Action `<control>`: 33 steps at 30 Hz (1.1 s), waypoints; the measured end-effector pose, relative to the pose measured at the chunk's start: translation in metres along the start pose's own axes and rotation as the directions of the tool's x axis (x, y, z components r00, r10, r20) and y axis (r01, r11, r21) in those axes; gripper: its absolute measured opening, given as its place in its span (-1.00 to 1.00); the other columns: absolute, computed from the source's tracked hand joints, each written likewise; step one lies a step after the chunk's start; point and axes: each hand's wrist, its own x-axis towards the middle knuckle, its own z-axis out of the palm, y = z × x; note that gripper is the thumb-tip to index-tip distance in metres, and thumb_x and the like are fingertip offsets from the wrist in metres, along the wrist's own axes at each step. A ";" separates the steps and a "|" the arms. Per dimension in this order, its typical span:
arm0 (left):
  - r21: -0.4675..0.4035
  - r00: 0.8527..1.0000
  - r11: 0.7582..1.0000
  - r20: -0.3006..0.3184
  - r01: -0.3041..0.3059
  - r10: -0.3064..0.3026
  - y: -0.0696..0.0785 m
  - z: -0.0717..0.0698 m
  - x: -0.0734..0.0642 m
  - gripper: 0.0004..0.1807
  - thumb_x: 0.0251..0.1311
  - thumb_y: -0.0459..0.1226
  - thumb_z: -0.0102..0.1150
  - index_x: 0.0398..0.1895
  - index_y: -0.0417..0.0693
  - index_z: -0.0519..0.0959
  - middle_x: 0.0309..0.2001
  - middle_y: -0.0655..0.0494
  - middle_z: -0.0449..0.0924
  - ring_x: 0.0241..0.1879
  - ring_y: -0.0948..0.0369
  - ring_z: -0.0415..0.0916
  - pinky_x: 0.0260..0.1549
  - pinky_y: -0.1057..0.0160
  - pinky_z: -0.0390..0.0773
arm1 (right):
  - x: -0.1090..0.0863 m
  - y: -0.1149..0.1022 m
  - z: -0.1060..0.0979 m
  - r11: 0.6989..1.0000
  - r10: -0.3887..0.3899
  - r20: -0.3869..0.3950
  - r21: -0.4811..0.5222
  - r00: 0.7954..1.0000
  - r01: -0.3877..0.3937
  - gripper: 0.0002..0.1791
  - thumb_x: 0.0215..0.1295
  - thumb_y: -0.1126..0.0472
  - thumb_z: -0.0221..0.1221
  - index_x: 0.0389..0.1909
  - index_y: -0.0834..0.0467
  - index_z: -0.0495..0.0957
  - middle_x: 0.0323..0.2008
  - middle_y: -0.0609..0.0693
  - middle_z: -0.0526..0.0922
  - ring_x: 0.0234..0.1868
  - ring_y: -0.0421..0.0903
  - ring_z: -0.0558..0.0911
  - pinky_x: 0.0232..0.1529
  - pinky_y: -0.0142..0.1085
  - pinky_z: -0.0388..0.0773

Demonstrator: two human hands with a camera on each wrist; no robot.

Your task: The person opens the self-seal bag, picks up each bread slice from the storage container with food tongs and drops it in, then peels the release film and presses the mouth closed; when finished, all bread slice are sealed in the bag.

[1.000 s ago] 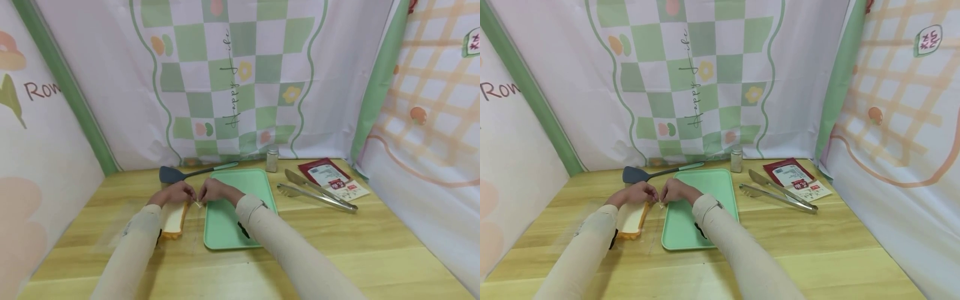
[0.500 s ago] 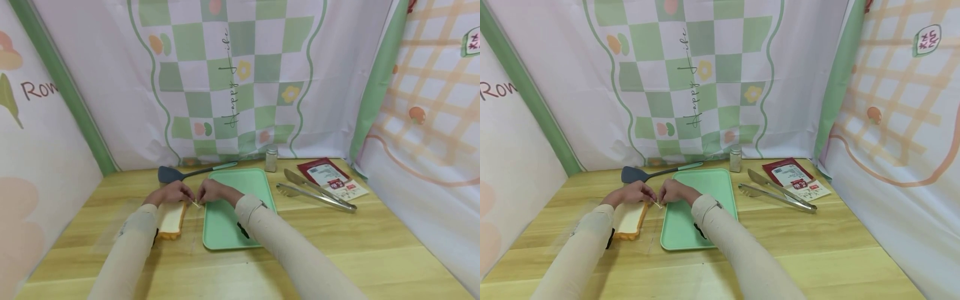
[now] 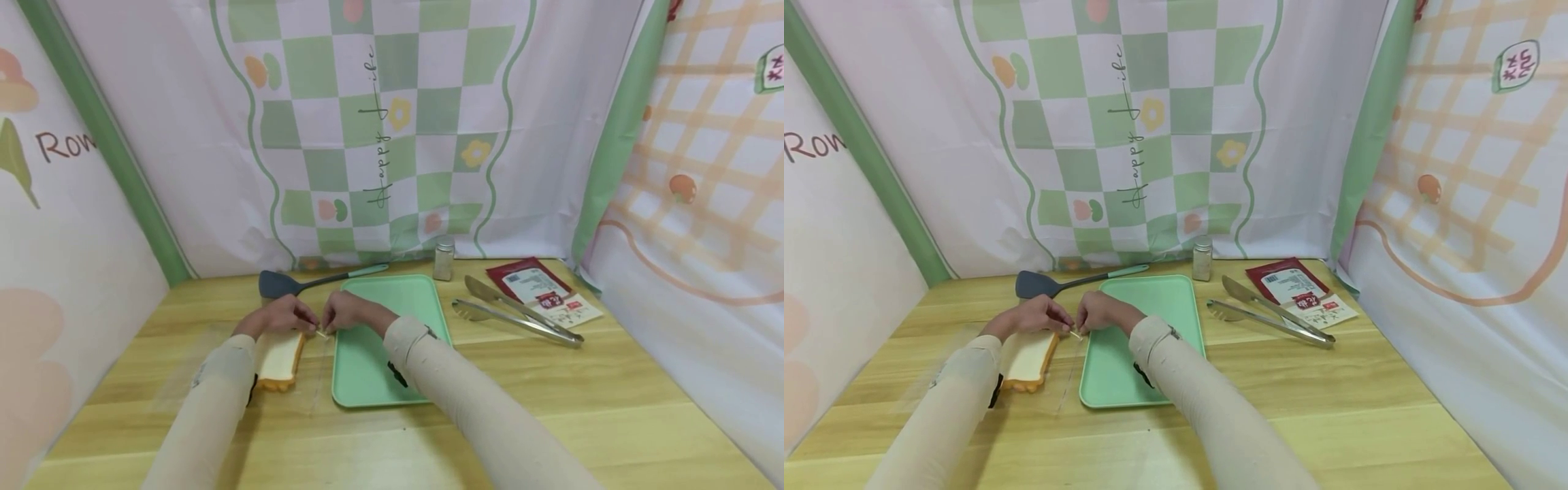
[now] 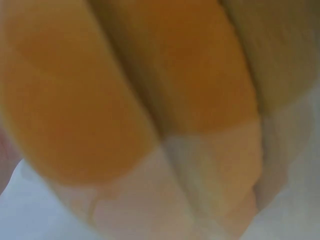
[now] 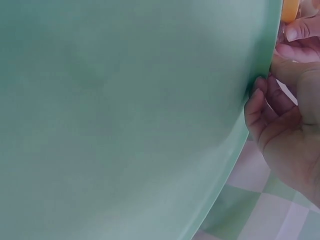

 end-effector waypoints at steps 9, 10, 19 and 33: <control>-0.020 1.000 0.999 -0.004 -0.029 0.029 0.001 0.001 -0.002 -0.79 0.20 -0.28 0.36 -0.15 -0.19 0.73 -0.20 0.03 0.76 -0.15 0.25 0.63 -0.04 0.20 0.58 | -0.001 -0.001 0.000 0.997 -0.001 -0.007 -0.071 1.000 0.000 -0.95 0.22 0.29 0.35 -0.39 0.11 0.76 -0.49 -0.17 0.71 -0.47 -0.29 0.58 -0.38 -0.49 0.52; -0.020 0.999 0.999 -0.006 -0.033 0.033 0.001 0.001 -0.003 -0.79 0.20 -0.28 0.36 -0.14 -0.20 0.73 -0.20 0.03 0.76 -0.15 0.24 0.63 -0.04 0.19 0.58 | -0.001 -0.002 0.000 0.997 -0.002 -0.008 -0.080 1.000 0.001 -0.94 0.23 0.30 0.34 -0.40 0.11 0.76 -0.50 -0.18 0.69 -0.48 -0.30 0.57 -0.39 -0.50 0.51; -0.039 0.999 0.999 -0.032 -0.034 0.033 0.001 0.001 -0.005 -0.80 0.20 -0.31 0.34 -0.15 -0.23 0.73 -0.20 0.01 0.76 -0.16 0.23 0.62 -0.05 0.22 0.56 | -0.001 -0.004 0.002 0.999 -0.002 -0.012 -0.051 1.000 0.001 -0.87 0.23 0.40 0.24 -0.41 0.14 0.70 -0.52 -0.14 0.63 -0.49 -0.26 0.51 -0.40 -0.49 0.47; -0.035 0.995 0.998 -0.078 -0.057 0.054 -0.007 0.002 -0.005 -0.81 0.24 -0.29 0.31 -0.13 -0.17 0.73 -0.16 0.03 0.75 -0.08 0.15 0.63 0.04 0.11 0.55 | -0.004 0.007 0.001 0.996 -0.007 -0.082 0.092 0.997 0.014 -0.88 0.30 0.19 0.27 -0.31 0.11 0.76 -0.43 -0.17 0.72 -0.42 -0.28 0.58 -0.34 -0.46 0.51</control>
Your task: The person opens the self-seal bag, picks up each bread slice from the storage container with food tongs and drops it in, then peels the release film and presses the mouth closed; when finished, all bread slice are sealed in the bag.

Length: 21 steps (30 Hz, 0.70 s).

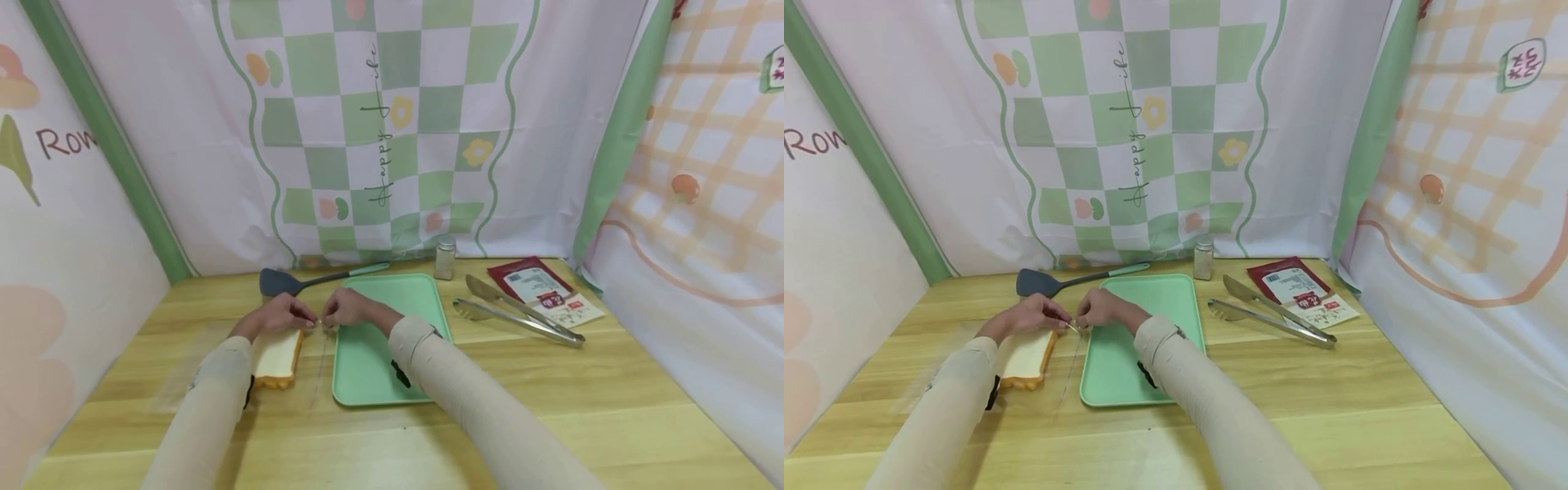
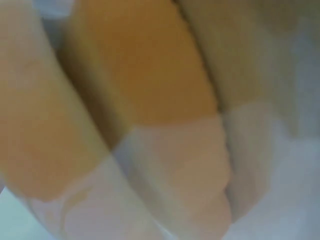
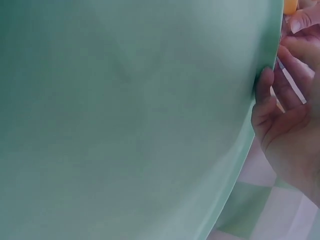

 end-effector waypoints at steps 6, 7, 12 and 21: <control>-0.008 1.000 1.000 -0.003 0.006 -0.006 0.001 -0.001 -0.001 -0.79 0.24 -0.29 0.31 -0.11 -0.20 0.72 -0.15 0.01 0.75 -0.07 0.14 0.63 0.04 0.10 0.55 | 0.002 -0.003 0.002 0.998 0.026 -0.041 -0.050 0.999 -0.028 -0.95 0.21 0.19 0.38 -0.34 0.08 0.75 -0.43 -0.20 0.73 -0.40 -0.32 0.60 -0.28 -0.49 0.50; -0.008 1.000 1.000 -0.004 0.006 -0.006 0.000 -0.001 -0.001 -0.79 0.25 -0.29 0.30 -0.11 -0.20 0.72 -0.15 0.01 0.75 -0.07 0.14 0.63 0.03 0.11 0.56 | 0.002 -0.003 0.003 0.998 0.031 -0.043 -0.053 0.999 -0.034 -0.96 0.20 0.20 0.38 -0.34 0.07 0.75 -0.42 -0.20 0.73 -0.40 -0.32 0.60 -0.28 -0.50 0.50; -0.027 1.000 1.000 -0.010 0.009 -0.010 -0.001 0.000 -0.002 -0.78 0.25 -0.31 0.29 -0.10 -0.24 0.71 -0.15 -0.04 0.74 -0.09 0.13 0.63 0.01 0.11 0.57 | 0.002 -0.004 0.004 0.999 0.034 -0.041 -0.040 0.999 -0.035 -0.97 0.23 0.24 0.35 -0.34 0.06 0.74 -0.40 -0.17 0.74 -0.36 -0.31 0.62 -0.25 -0.48 0.52; -0.029 1.000 1.000 -0.010 0.004 -0.004 -0.004 0.002 -0.001 -0.79 0.24 -0.31 0.31 -0.12 -0.23 0.71 -0.18 0.00 0.75 -0.13 0.17 0.64 -0.01 0.15 0.58 | 0.001 -0.002 0.002 0.998 -0.025 -0.009 -0.065 1.000 0.025 -0.92 0.22 0.31 0.32 -0.31 0.10 0.75 -0.33 -0.11 0.77 -0.32 -0.31 0.63 -0.23 -0.50 0.52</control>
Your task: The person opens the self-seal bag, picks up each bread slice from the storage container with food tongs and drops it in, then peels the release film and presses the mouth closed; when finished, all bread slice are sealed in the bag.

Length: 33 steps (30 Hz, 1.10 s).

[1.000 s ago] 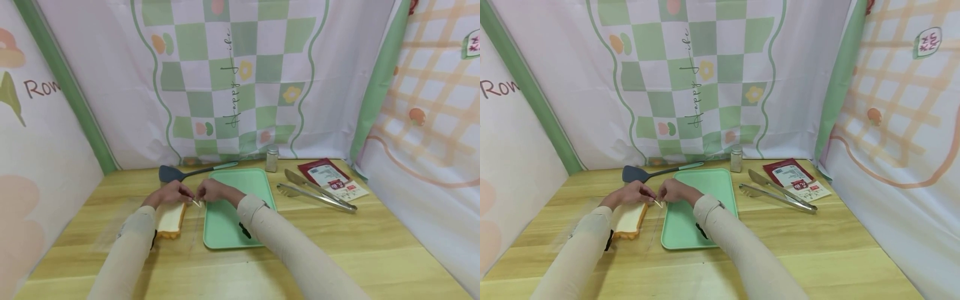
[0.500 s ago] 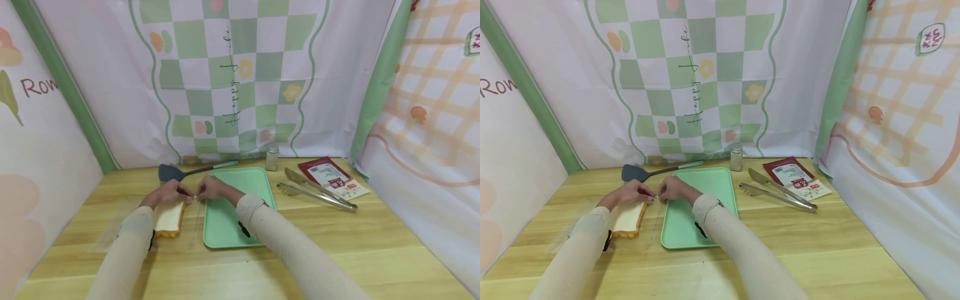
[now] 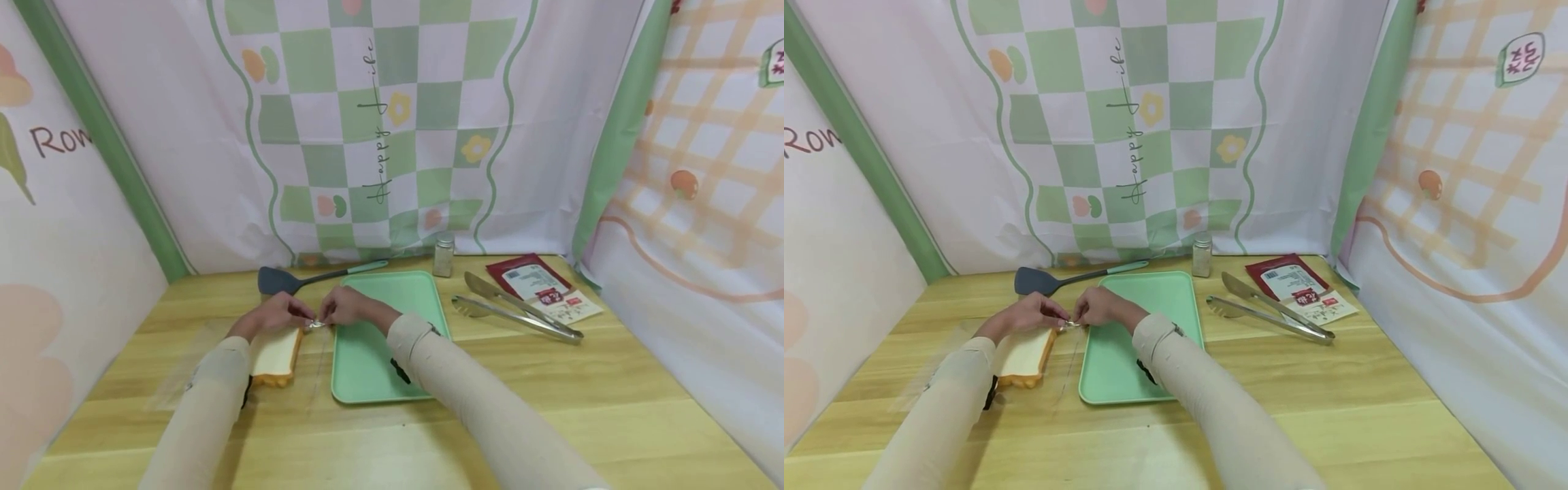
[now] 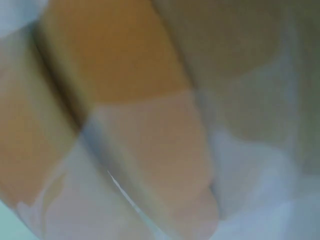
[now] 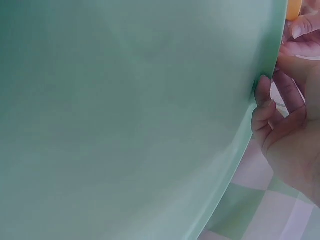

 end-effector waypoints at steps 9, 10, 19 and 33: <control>0.018 1.000 1.000 0.011 0.010 -0.011 0.002 0.001 0.002 -0.78 0.25 -0.27 0.31 -0.10 -0.18 0.72 -0.17 0.03 0.75 -0.09 0.16 0.63 0.06 0.06 0.54 | -0.002 0.005 -0.008 1.000 -0.023 0.062 -0.020 0.998 0.024 -0.89 0.23 0.32 0.35 -0.25 0.11 0.76 -0.30 -0.13 0.78 -0.26 -0.32 0.69 -0.15 -0.53 0.55; 0.018 1.000 1.000 0.012 0.014 -0.014 0.003 0.001 0.002 -0.78 0.25 -0.27 0.30 -0.10 -0.18 0.72 -0.17 0.03 0.75 -0.09 0.17 0.63 0.07 0.05 0.53 | -0.002 0.005 -0.008 0.999 -0.026 0.062 -0.025 0.998 0.027 -0.90 0.22 0.31 0.36 -0.26 0.11 0.76 -0.30 -0.13 0.78 -0.26 -0.32 0.69 -0.16 -0.53 0.55; 0.001 1.000 1.000 0.012 0.012 -0.012 0.007 0.001 0.000 -0.78 0.26 -0.30 0.29 -0.09 -0.21 0.71 -0.16 0.00 0.75 -0.09 0.15 0.63 0.09 0.01 0.52 | 0.001 0.000 -0.007 0.967 -0.090 0.036 -0.236 0.995 0.097 -0.95 0.19 0.21 0.41 -0.33 0.05 0.79 -0.33 -0.17 0.77 -0.31 -0.32 0.67 -0.24 -0.57 0.52; -0.008 1.000 1.000 -0.010 -0.009 0.008 0.001 0.001 0.000 -0.77 0.25 -0.30 0.30 -0.08 -0.21 0.71 -0.15 -0.01 0.75 -0.07 0.13 0.62 0.10 0.03 0.51 | -0.002 -0.007 -0.004 0.955 -0.101 0.066 -0.272 0.993 0.115 -0.78 0.24 0.43 0.15 -0.42 0.12 0.72 -0.49 -0.18 0.64 -0.49 -0.27 0.50 -0.38 -0.51 0.45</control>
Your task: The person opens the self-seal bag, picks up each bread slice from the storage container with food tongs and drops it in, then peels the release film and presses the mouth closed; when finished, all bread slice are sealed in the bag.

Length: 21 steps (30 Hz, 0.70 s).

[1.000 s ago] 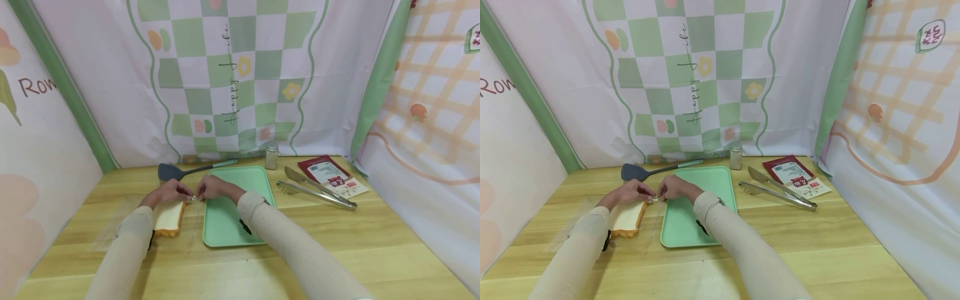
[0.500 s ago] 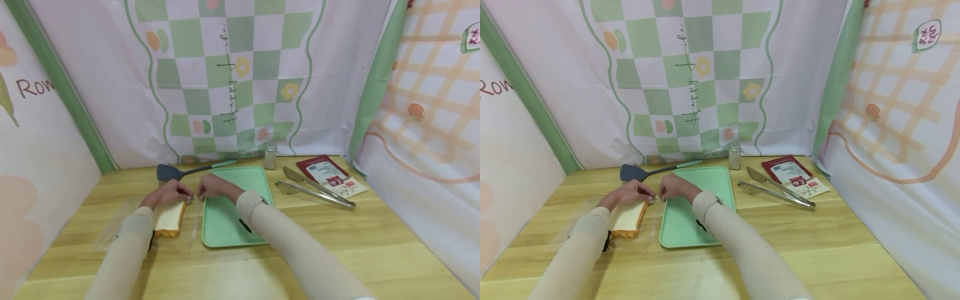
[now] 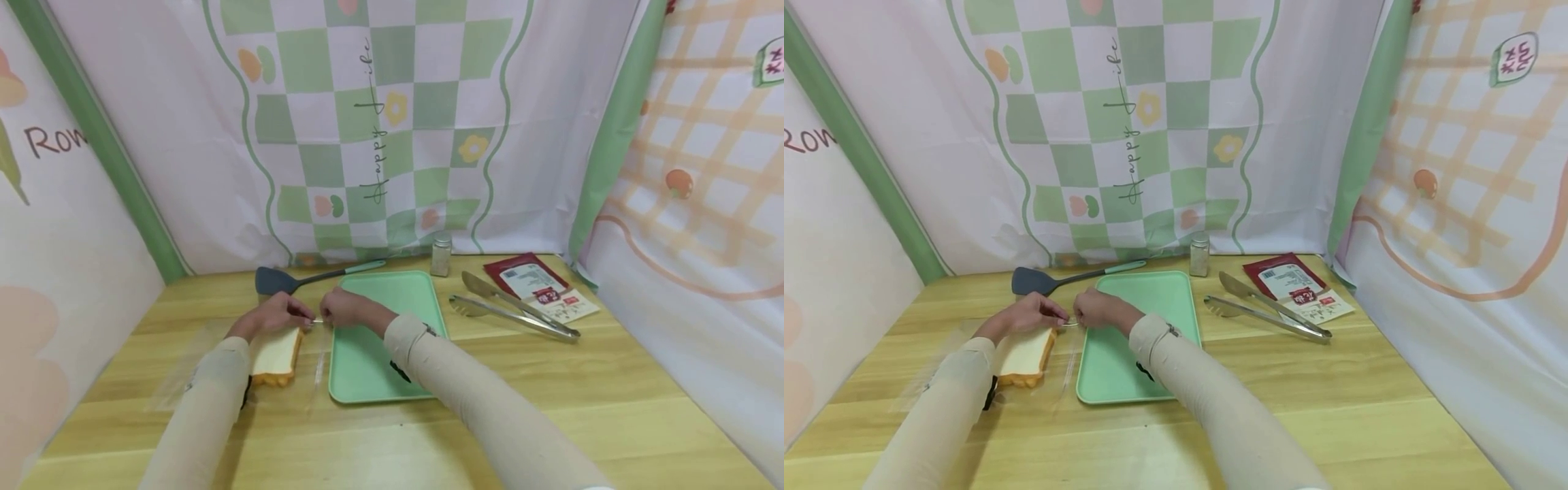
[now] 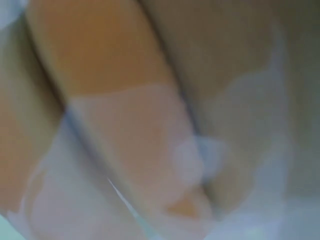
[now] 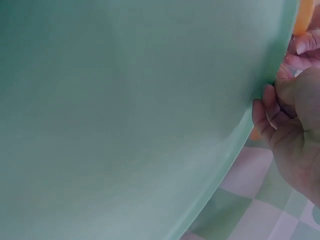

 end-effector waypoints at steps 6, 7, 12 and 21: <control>0.003 1.000 1.000 -0.012 -0.012 0.012 -0.002 -0.002 -0.003 -0.78 0.26 -0.31 0.28 -0.10 -0.25 0.71 -0.17 -0.03 0.75 -0.13 0.18 0.62 -0.03 0.19 0.56 | 0.001 0.002 0.003 0.995 0.029 -0.028 0.099 0.999 -0.026 -0.83 0.26 0.38 0.19 -0.35 0.12 0.74 -0.40 -0.13 0.71 -0.41 -0.27 0.56 -0.33 -0.49 0.50; 0.003 1.000 1.000 -0.016 -0.009 0.009 -0.003 -0.002 -0.004 -0.78 0.27 -0.31 0.27 -0.10 -0.26 0.71 -0.17 -0.03 0.75 -0.14 0.19 0.62 -0.06 0.21 0.56 | 0.002 0.002 0.004 0.992 0.039 -0.039 0.124 0.998 -0.034 -0.85 0.27 0.35 0.21 -0.34 0.12 0.75 -0.39 -0.13 0.72 -0.41 -0.27 0.58 -0.32 -0.50 0.50; -0.025 0.999 1.000 -0.033 -0.007 0.006 -0.007 -0.003 -0.008 -0.79 0.27 -0.32 0.27 -0.11 -0.28 0.70 -0.17 -0.07 0.74 -0.16 0.18 0.63 -0.10 0.22 0.57 | 0.004 0.001 0.008 0.964 0.128 -0.101 0.246 0.987 -0.100 -0.90 0.30 0.16 0.29 -0.31 0.09 0.74 -0.40 -0.16 0.72 -0.40 -0.29 0.61 -0.31 -0.49 0.54; -0.034 1.000 0.999 -0.025 0.014 -0.015 -0.008 -0.004 -0.010 -0.82 0.28 -0.33 0.26 -0.12 -0.23 0.72 -0.16 -0.03 0.75 -0.14 0.17 0.63 -0.06 0.23 0.57 | 0.009 -0.007 0.009 0.944 0.229 -0.130 0.270 0.965 -0.188 -0.93 0.20 0.20 0.39 -0.34 0.11 0.72 -0.40 -0.11 0.75 -0.41 -0.28 0.64 -0.35 -0.49 0.54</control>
